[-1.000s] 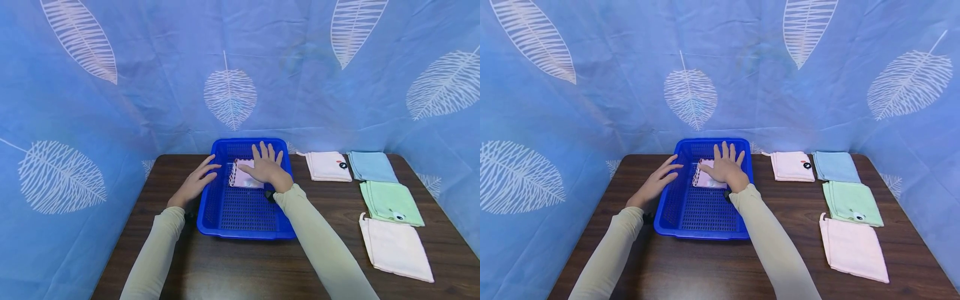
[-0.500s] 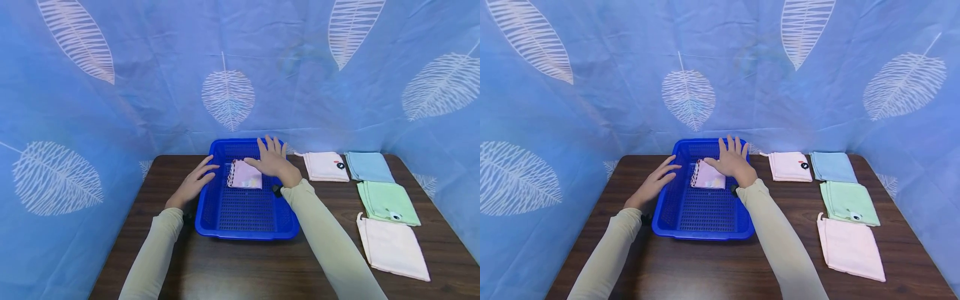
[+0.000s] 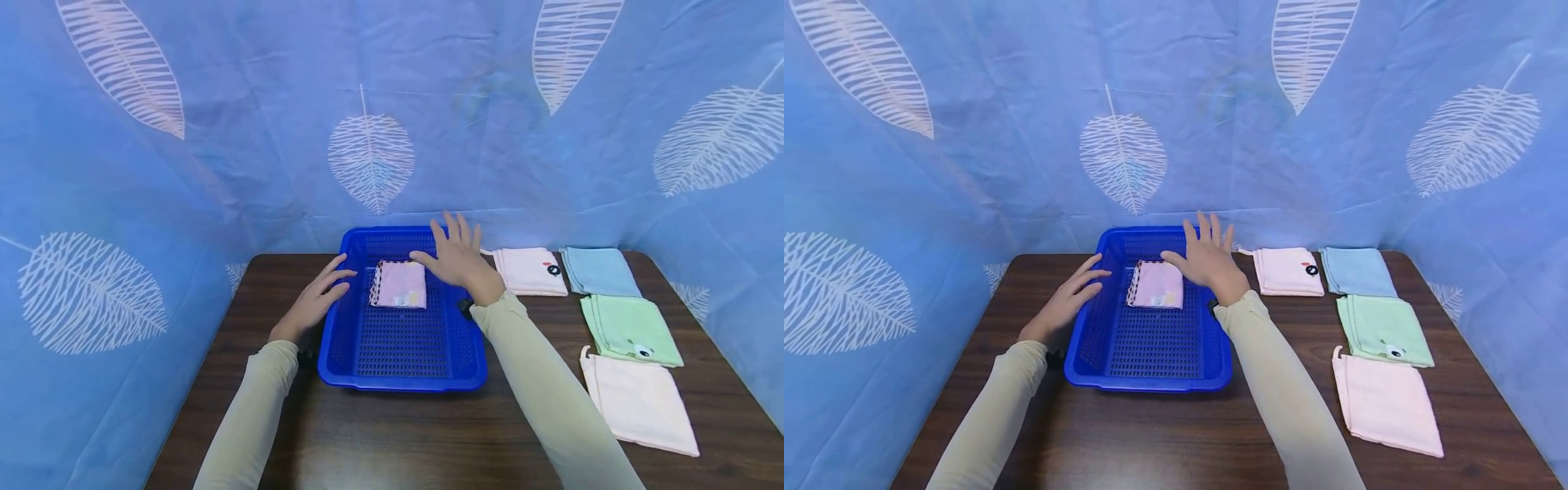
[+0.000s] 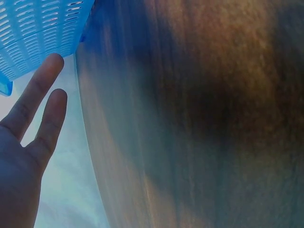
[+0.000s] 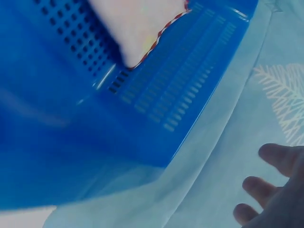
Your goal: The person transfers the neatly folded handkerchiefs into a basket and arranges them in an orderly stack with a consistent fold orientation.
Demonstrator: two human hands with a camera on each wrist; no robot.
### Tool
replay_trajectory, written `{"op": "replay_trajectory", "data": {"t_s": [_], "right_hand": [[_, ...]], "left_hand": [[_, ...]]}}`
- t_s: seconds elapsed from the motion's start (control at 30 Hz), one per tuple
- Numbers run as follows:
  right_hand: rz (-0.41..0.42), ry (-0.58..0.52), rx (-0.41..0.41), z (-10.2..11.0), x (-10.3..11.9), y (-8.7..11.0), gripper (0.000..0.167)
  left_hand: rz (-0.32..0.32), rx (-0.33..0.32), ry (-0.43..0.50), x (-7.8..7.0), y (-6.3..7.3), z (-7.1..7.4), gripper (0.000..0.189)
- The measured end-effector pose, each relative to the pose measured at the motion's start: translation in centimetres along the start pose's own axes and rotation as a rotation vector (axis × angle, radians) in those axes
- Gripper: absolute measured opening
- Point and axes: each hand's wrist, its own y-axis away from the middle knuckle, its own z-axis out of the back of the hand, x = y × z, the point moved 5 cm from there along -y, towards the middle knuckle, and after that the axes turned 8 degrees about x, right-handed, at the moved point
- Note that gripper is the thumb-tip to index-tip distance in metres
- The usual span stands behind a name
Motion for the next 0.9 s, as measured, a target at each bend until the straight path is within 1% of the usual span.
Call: {"op": "replay_trajectory", "data": {"t_s": [0.1,0.2,0.37,0.53,0.63,0.73,0.9], "right_hand": [[0.024,0.011,-0.019,0.3,-0.2,0.2,0.086],[0.031,0.022,-0.032,0.5,-0.5,0.2,0.084],[0.013,0.046,-0.032,0.9,-1.4,0.6,0.084],[-0.002,0.077,-0.015,1.4,-2.4,0.9,0.086],[0.01,0.088,-0.022,1.6,-2.9,1.2,0.085],[0.06,0.124,-0.084,1.9,-3.3,1.3,0.079],[0.17,0.218,-0.266,2.6,-3.5,1.9,0.059]], "left_hand": [[0.005,-0.004,0.002,0.2,0.2,0.0,0.04],[0.004,-0.004,-0.001,0.2,0.2,0.0,0.04],[0.0,0.001,-0.01,0.2,0.0,0.0,0.045],[-0.003,0.002,-0.011,0.1,0.0,0.1,0.041],[-0.005,0.004,-0.012,0.0,0.0,0.1,0.039],[-0.007,0.007,-0.016,0.0,0.0,0.1,0.039],[-0.013,-0.004,-0.027,0.0,-0.1,0.1,0.038]]}}
